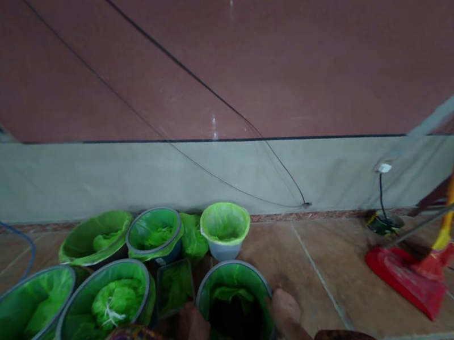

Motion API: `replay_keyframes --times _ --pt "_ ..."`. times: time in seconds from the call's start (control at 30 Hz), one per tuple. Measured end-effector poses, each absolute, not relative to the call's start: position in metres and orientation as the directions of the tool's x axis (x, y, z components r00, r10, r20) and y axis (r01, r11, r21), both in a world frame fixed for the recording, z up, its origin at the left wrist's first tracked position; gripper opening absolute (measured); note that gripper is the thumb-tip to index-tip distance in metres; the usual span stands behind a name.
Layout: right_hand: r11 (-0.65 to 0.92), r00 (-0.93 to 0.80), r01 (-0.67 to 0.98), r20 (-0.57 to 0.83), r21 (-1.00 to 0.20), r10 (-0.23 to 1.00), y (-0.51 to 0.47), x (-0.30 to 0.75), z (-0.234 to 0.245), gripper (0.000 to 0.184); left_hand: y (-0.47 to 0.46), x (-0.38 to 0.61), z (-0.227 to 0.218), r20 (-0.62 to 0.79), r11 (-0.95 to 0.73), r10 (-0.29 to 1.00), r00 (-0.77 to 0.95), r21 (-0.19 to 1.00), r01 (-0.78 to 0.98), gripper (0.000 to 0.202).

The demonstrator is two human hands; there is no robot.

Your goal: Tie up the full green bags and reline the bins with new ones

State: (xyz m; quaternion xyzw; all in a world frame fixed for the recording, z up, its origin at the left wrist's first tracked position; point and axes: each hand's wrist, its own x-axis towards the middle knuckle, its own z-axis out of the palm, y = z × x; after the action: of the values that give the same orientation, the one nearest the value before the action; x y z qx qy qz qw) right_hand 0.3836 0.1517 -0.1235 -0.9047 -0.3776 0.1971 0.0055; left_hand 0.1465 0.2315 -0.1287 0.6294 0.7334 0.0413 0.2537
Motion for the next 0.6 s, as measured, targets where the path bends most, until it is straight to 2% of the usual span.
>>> replay_keyframes --times 0.13,0.27,0.47,0.6 --pt "-0.657 0.571 0.702 -0.333 -0.275 0.75 0.148 0.387 -0.114 0.028 0.23 0.14 -0.124 -0.265 0.144 0.961 -0.075 0.252 0.957 0.025" --pt "-0.622 0.531 0.723 -0.333 -0.3 0.779 0.149 0.383 -0.107 0.029 0.23 0.135 -0.129 -0.214 0.113 0.975 -0.064 0.224 0.968 0.03" --pt "-0.608 0.527 0.73 -0.31 -0.312 0.791 0.144 0.376 -0.089 0.031 0.229 0.134 -0.124 -0.175 0.105 0.983 -0.058 0.274 0.956 0.032" --pt "-0.594 0.537 0.714 -0.256 -0.371 0.804 0.143 0.379 -0.065 0.026 0.234 0.134 -0.104 -0.15 0.087 0.988 -0.034 0.366 0.927 0.019"
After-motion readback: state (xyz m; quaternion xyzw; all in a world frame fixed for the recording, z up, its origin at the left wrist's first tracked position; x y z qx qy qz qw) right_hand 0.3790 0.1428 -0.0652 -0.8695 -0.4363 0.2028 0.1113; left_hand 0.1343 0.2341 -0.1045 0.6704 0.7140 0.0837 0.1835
